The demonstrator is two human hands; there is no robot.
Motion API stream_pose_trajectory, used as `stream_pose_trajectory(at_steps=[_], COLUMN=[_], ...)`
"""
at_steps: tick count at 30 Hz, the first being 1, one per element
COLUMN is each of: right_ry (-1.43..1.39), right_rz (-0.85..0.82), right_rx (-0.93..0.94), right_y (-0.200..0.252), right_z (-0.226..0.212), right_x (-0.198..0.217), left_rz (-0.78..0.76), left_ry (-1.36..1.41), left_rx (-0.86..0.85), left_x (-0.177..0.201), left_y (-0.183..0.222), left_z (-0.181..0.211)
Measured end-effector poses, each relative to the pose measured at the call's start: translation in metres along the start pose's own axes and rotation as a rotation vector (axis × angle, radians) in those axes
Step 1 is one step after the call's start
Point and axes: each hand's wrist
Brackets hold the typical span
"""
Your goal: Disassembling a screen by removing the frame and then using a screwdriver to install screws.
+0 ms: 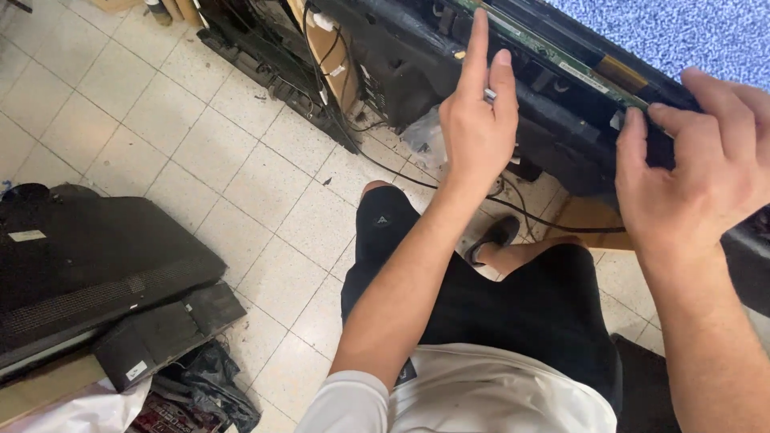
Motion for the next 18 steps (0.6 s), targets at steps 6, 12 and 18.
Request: stream_pose_trajectory(at_steps=[6,12,18], right_ry=[-0.055,-0.087,-0.129], right_rz=[0.006,-0.029,-0.079], right_rx=[0.013,-0.116,-0.366], right_y=[-0.005,0.012,0.091], right_z=[-0.005,-0.022,-0.045], right_x=[0.007,0.041,0.067], left_rz=[-0.005,0.126,0.072], left_ry=[0.025,-0.069,0.039], left_rx=[-0.049,-0.153,-0.303], left_x=[-0.003,-0.003,-0.005], left_y=[0.01,0.014,0.032], left_z=[-0.007,0.005,0.034])
Point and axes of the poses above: each hand's wrist, its own y-axis away from the middle knuckle, its own x-axis out of the back of the hand, z = x × y, and after that the axes turned 3 degrees about -x, right-handed
